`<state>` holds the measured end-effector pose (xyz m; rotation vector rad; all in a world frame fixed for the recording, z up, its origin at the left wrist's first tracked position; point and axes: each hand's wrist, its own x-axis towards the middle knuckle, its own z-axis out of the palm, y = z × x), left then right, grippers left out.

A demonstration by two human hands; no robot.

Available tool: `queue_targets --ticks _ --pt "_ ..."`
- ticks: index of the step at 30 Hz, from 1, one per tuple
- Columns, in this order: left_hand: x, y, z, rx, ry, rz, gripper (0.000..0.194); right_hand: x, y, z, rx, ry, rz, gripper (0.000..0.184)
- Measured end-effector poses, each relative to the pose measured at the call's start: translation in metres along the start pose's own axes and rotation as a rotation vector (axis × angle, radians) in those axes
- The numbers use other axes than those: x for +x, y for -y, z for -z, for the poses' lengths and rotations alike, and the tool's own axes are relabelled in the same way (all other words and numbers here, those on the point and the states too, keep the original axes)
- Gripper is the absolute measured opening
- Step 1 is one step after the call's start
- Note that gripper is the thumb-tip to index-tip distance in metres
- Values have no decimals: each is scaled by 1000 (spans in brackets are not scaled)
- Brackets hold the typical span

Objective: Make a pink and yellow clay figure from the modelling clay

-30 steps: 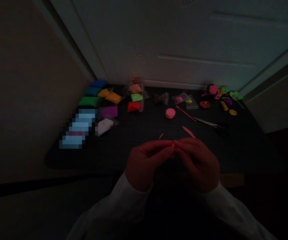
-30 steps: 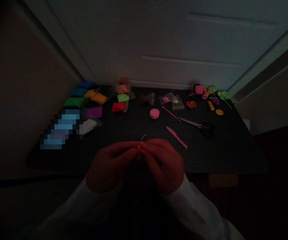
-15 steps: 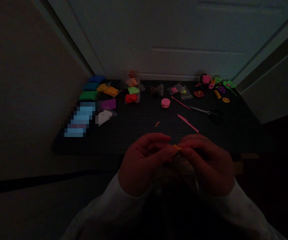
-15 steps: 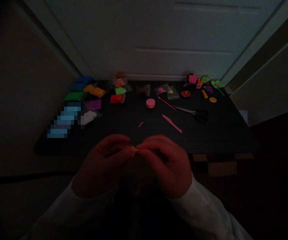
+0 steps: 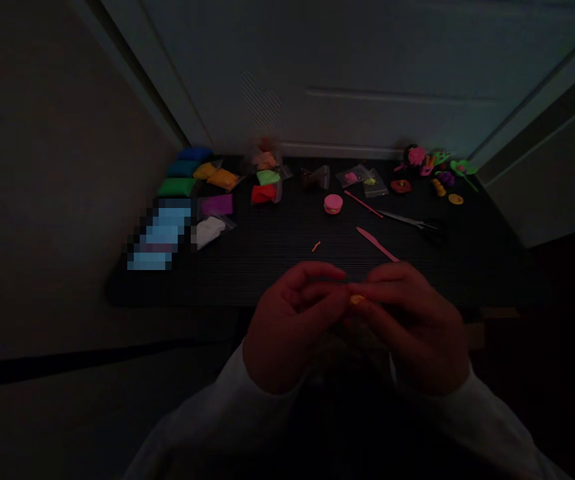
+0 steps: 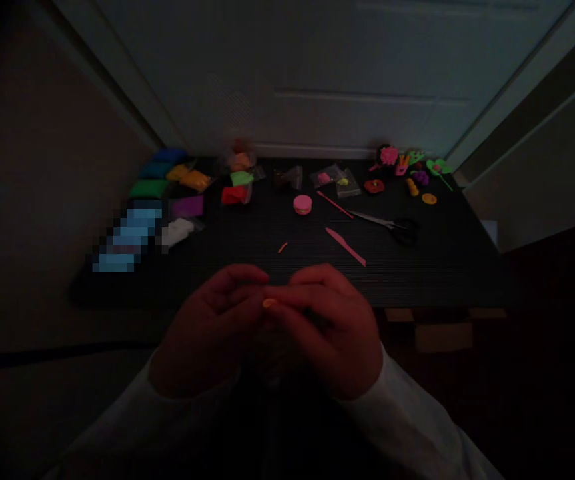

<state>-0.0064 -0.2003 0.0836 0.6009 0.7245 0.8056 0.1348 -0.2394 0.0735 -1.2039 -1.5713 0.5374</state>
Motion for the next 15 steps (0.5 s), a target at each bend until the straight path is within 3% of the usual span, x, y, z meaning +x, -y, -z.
queue_targets --ticks 3,6,12,15 --pt "3 0 3 11 -4 -1 26 1 1 -3 -101 -72 46 21" --pt "8 2 7 -31 42 25 28 1 2 -4 -88 -23 32 21" --pt "11 2 6 -92 83 76 20 1 -5 -2 376 -9 -227 17" --pt "8 0 3 -24 34 61 20 0 -8 -1 384 -11 -230 18"
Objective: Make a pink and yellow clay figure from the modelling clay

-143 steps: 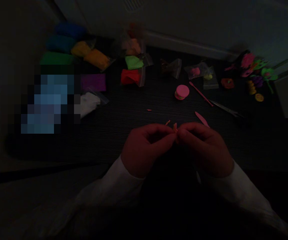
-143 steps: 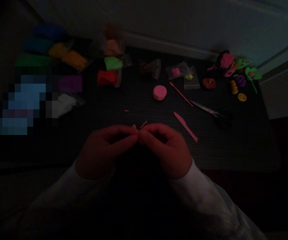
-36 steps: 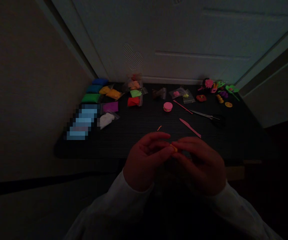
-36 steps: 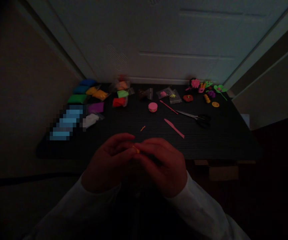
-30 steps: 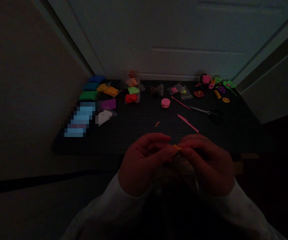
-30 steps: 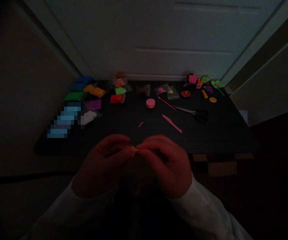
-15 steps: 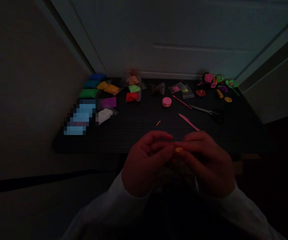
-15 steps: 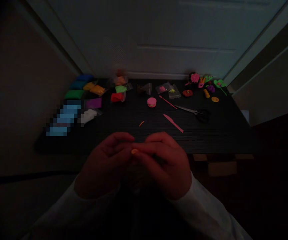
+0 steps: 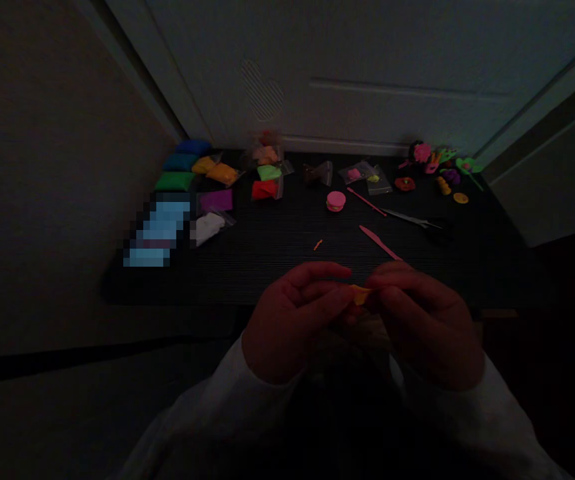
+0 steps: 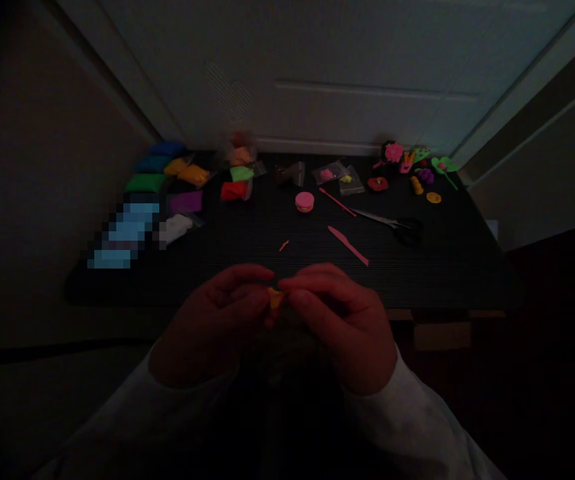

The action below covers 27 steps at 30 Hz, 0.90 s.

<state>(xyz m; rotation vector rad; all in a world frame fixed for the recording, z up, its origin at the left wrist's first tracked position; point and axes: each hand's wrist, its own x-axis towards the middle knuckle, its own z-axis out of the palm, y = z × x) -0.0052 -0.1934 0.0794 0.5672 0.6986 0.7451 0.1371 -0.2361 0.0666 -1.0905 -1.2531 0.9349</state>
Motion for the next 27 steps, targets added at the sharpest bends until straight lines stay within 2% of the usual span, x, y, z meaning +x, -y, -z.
queue_targets --ticks 6,13,18,21,24,25,27 --pt "-5 -1 -3 119 -105 -98 22 -1 2 -1 -418 24 186 29" --pt "-9 -2 -1 150 -61 -68 23 4 9 -3 -598 11 311 13" --pt "-2 -1 4 56 1 -13 29 2 11 -5 -510 36 237 14" --pt "0 -1 4 19 11 6 29 0 8 -4 -322 8 116 15" --pt "-1 -2 0 -2 -36 5 25 -1 4 -2 -86 -58 20 13" --pt "-2 -2 -1 -3 -64 -2 24 -1 3 -1 -69 -87 16 14" --pt "-3 -3 -2 19 -115 -19 24 -3 2 -2 -195 -129 70 17"
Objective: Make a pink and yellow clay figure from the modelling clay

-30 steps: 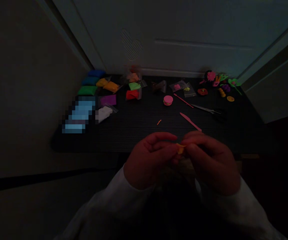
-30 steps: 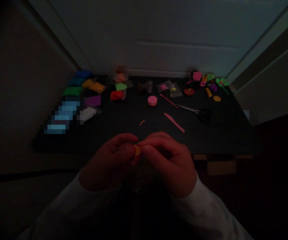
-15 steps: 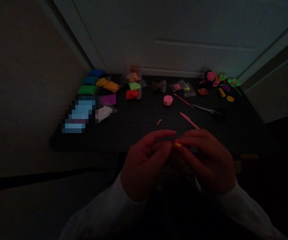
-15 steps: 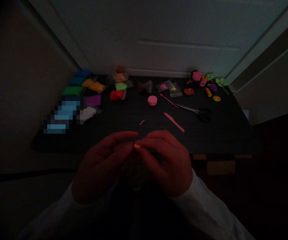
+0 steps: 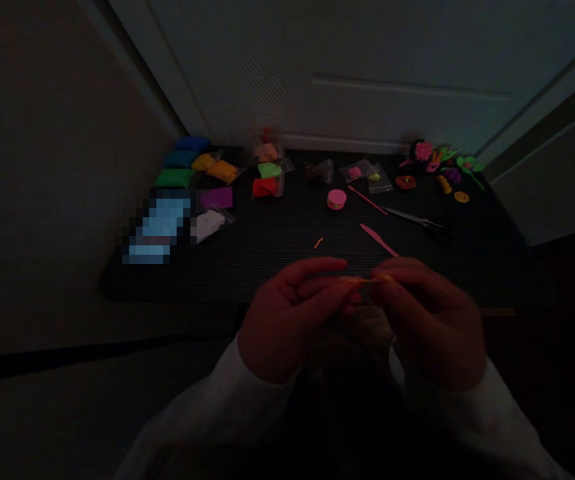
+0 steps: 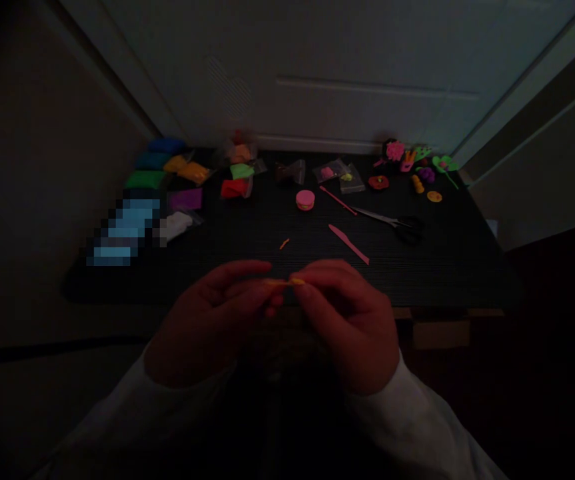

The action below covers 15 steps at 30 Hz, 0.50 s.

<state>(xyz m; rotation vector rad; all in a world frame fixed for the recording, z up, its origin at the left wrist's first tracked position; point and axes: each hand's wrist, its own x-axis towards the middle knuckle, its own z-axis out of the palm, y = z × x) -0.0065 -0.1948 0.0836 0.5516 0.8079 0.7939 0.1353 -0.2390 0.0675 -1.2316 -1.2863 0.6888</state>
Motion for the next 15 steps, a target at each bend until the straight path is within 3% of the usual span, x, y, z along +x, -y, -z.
queue_targets --ticks 5,7,11,15 --pt "0 5 2 81 -50 -85 31 -3 -7 -7 -535 19 395 39" --pt "1 7 2 105 -92 -135 28 -3 -11 -11 -656 54 469 44" --pt "3 8 2 125 -145 -179 20 -3 -14 -12 -709 121 467 48" --pt "7 6 4 7 -76 -94 14 -6 -6 -8 -466 169 351 43"
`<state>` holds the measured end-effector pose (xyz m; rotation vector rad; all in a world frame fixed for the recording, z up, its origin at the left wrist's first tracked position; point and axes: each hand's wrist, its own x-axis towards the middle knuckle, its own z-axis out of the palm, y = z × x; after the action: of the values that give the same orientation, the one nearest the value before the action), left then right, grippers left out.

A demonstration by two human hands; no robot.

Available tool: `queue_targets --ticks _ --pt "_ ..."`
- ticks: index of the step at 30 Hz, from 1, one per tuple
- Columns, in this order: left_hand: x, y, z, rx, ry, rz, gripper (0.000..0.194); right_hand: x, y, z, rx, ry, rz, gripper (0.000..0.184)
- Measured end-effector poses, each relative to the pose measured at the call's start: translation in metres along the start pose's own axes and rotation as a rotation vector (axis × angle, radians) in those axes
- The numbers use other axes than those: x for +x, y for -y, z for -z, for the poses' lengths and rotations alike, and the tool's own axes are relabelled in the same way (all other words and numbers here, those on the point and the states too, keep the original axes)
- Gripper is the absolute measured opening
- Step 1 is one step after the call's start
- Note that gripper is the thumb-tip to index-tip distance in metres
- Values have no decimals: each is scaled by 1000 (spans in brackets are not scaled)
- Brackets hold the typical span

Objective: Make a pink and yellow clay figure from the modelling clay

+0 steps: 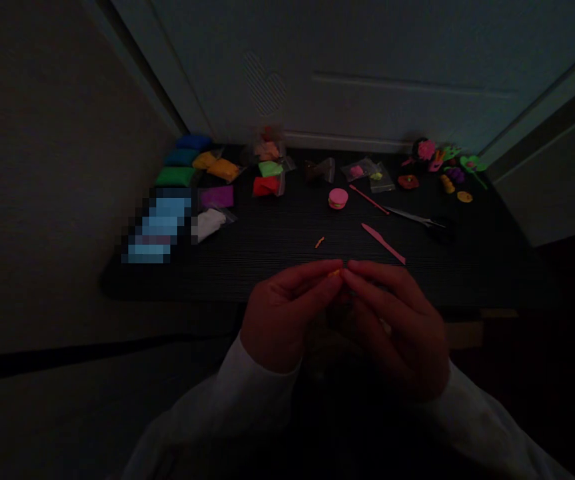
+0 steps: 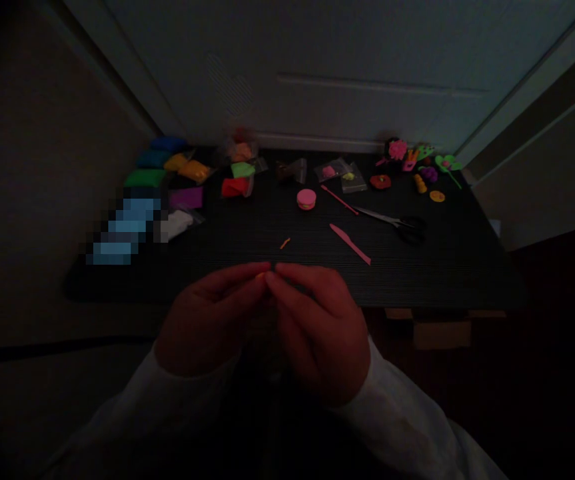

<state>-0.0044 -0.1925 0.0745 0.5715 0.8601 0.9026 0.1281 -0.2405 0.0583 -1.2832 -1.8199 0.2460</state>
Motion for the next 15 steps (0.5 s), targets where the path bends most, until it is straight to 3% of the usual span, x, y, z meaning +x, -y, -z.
queue_targets --ticks 5,15 --pt "2 -2 -1 -111 146 66 11 1 5 7 228 -105 -205 32" --pt "-5 3 -1 20 109 45 7 8 0 5 32 -81 -58 28"
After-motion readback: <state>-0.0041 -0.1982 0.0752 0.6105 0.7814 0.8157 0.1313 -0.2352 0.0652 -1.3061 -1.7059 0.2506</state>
